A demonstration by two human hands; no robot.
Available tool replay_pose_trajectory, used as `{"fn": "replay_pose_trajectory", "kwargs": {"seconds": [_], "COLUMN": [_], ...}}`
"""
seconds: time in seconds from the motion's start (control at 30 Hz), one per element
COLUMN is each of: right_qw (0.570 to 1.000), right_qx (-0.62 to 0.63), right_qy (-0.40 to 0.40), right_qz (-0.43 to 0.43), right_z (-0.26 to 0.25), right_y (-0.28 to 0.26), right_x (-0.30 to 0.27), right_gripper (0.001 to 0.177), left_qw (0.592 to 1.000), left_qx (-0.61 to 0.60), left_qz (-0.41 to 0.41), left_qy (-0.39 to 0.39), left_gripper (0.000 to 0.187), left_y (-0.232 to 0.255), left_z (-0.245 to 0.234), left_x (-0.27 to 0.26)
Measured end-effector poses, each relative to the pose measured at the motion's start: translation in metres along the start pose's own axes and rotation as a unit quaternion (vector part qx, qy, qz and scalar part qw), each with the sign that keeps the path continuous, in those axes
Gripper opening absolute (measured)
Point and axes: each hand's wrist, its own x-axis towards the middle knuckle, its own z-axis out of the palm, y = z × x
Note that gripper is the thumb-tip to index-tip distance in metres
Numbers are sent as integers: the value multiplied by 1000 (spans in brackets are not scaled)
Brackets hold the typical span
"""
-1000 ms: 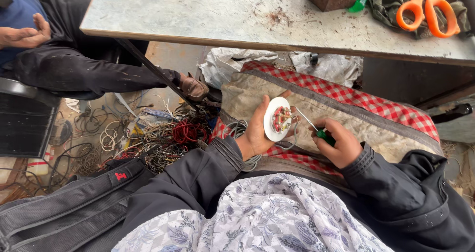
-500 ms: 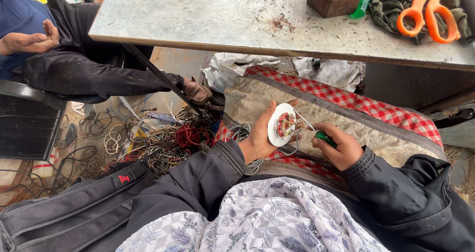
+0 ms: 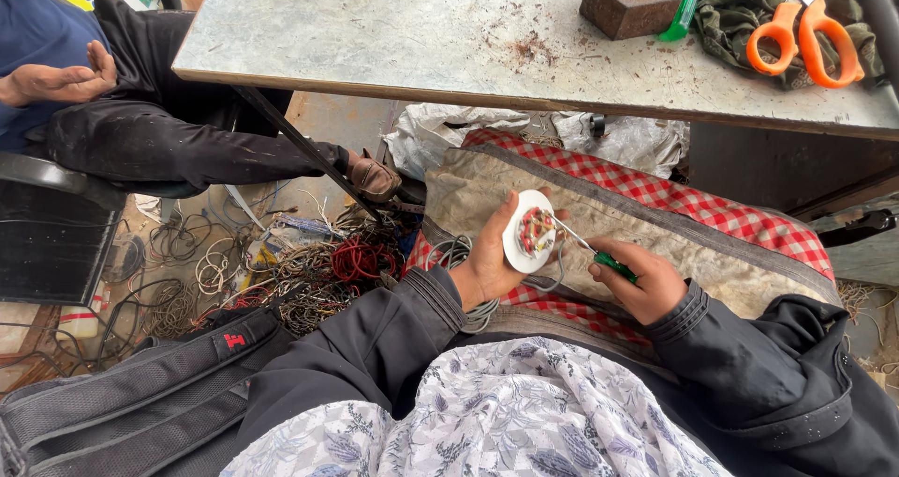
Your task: The person holds a small white circular electrical component with exposed wires and uses a screwdriver to adjust internal connections. The person repeatedly tightens and loosens screws while manipulating the wires with their fingers.
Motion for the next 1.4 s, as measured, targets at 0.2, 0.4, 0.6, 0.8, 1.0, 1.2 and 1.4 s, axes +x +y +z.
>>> {"fn": "replay_pose_trajectory", "kwargs": {"seconds": [0.2,0.4,0.6,0.8,1.0,1.2,1.4], "right_qw": [973,949,959,935,915,920,920], "right_qx": [163,262,242,314,356,338,330], "right_qy": [-69,-100,-94,-89,-91,-88,-88], "right_qz": [147,142,110,142,168,178,194], "right_z": [-13,-19,-18,-14,-10,-11,-8], "right_y": [-12,-14,-14,-11,-4,3,3], "right_x": [-5,-7,-8,-11,-9,-10,-9], "right_gripper": [47,45,44,42,44,44,43], "left_qw": [999,998,998,997,997,996,995], "left_qx": [4,15,10,15,30,33,53], "left_qz": [44,50,49,46,50,57,74], "left_qy": [-19,-37,-48,-59,-58,-57,-50], "left_gripper": [81,81,82,85,86,84,80], "left_y": [10,14,14,15,16,13,6], "left_z": [2,5,3,4,8,4,0], "left_x": [-1,-2,1,0,-1,0,2]}}
